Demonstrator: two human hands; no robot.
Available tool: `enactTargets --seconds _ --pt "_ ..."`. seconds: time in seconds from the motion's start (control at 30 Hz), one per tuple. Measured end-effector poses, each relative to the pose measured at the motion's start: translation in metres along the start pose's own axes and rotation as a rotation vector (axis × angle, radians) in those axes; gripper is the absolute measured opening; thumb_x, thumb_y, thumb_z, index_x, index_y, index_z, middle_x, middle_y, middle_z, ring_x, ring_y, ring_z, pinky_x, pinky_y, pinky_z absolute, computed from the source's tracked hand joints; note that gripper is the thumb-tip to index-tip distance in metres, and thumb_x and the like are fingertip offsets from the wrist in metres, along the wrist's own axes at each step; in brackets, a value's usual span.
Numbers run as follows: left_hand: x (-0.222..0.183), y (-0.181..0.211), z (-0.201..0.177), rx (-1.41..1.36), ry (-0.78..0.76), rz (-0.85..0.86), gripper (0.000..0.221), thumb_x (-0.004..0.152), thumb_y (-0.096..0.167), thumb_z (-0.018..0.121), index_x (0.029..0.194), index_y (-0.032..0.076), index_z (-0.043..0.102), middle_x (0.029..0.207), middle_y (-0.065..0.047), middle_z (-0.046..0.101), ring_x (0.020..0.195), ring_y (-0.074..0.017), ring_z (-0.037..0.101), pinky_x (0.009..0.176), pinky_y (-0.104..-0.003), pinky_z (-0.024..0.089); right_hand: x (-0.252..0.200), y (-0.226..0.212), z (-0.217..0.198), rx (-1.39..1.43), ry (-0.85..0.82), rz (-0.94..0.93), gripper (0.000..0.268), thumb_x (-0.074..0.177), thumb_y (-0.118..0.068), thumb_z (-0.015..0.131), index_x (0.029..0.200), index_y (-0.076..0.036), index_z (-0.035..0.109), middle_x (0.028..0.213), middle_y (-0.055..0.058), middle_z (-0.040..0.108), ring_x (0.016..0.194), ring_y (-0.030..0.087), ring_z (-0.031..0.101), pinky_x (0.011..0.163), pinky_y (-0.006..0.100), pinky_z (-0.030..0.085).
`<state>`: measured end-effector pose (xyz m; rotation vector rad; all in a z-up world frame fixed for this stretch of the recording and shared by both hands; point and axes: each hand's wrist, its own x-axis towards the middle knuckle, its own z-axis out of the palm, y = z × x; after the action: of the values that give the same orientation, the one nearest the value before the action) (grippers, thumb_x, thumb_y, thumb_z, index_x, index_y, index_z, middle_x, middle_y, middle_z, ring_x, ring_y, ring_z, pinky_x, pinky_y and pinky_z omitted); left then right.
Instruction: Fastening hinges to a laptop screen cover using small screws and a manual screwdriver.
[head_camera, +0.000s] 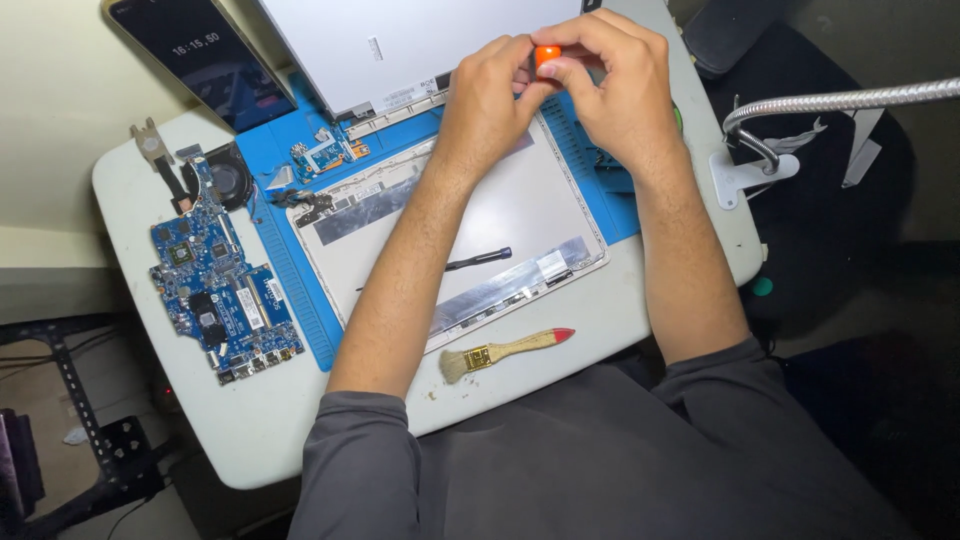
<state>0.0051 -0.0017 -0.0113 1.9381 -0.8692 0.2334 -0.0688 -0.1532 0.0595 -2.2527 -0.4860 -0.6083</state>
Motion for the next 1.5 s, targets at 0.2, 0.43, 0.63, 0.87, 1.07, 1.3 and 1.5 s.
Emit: enactTargets --seconds 0.2,0.43,0.63,0.87,1.07,1.3,1.5 --pt "0.004 0.007 -0.017 -0.03 -0.131 0.011 0.017 0.092 0.013 0.075 0.089 0.011 0.058 0.079 -0.003 0.06 0.069 -0.0213 0.056 0.062 -0.036 0.044 0.0 -0.009 0.005 0.027 0.06 0.066 0.015 0.097 0.006 0.078 0.112 0.004 0.075 0.099 0.015 0.071 0.089 0.021 0.071 0.082 0.028 0.064" --pt "0.009 0.011 -0.034 -0.101 -0.208 0.063 0.009 0.088 -0.001 0.056 0.093 0.006 0.055 0.084 -0.01 0.066 0.073 -0.0292 0.057 0.066 -0.04 0.045 0.007 -0.008 0.015 0.029 0.116 0.103 0.017 0.093 -0.004 0.089 0.103 0.0 0.076 0.096 0.011 0.074 0.084 0.019 0.075 0.081 0.027 0.065" --pt "0.002 0.019 -0.03 -0.279 -0.23 -0.092 0.032 0.094 0.002 0.06 0.117 0.015 0.042 0.081 0.0 0.072 0.076 -0.0198 0.071 0.077 -0.033 0.054 0.004 -0.002 0.021 0.009 0.195 0.194 0.027 0.089 -0.015 0.098 0.093 -0.003 0.074 0.09 0.008 0.076 0.081 0.014 0.076 0.074 0.024 0.065" --pt "0.001 0.006 -0.01 -0.259 -0.015 -0.019 0.018 0.088 0.002 0.071 0.104 0.01 0.07 0.087 -0.002 0.076 0.075 -0.015 0.07 0.072 -0.028 0.059 0.006 -0.002 0.019 -0.042 0.176 0.189 0.023 0.09 -0.011 0.094 0.098 -0.004 0.073 0.095 0.008 0.073 0.078 0.015 0.074 0.07 0.023 0.063" --pt "-0.001 0.001 -0.01 -0.285 -0.031 -0.047 0.015 0.087 0.006 0.08 0.095 0.008 0.068 0.084 -0.002 0.074 0.072 -0.0131 0.069 0.07 -0.026 0.06 0.009 -0.007 0.007 0.026 -0.028 0.081 0.026 0.098 0.005 0.069 0.123 0.002 0.073 0.111 0.016 0.073 0.099 0.026 0.07 0.089 0.034 0.058" --pt "0.004 0.005 -0.021 -0.307 -0.151 -0.063 0.013 0.088 0.004 0.077 0.093 0.008 0.066 0.087 -0.003 0.076 0.078 -0.0153 0.071 0.075 -0.028 0.06 0.007 0.0 0.009 0.035 0.018 0.134 0.02 0.094 0.003 0.081 0.114 0.0 0.077 0.1 0.013 0.073 0.091 0.022 0.074 0.085 0.029 0.064" --pt "0.009 0.013 -0.03 -0.308 -0.222 -0.026 0.013 0.09 -0.003 0.07 0.097 0.007 0.066 0.089 -0.006 0.075 0.081 -0.0172 0.074 0.077 -0.03 0.06 0.003 0.0 0.015 0.016 0.102 0.138 0.021 0.092 -0.003 0.089 0.109 -0.002 0.077 0.099 0.011 0.074 0.09 0.02 0.074 0.083 0.029 0.066"
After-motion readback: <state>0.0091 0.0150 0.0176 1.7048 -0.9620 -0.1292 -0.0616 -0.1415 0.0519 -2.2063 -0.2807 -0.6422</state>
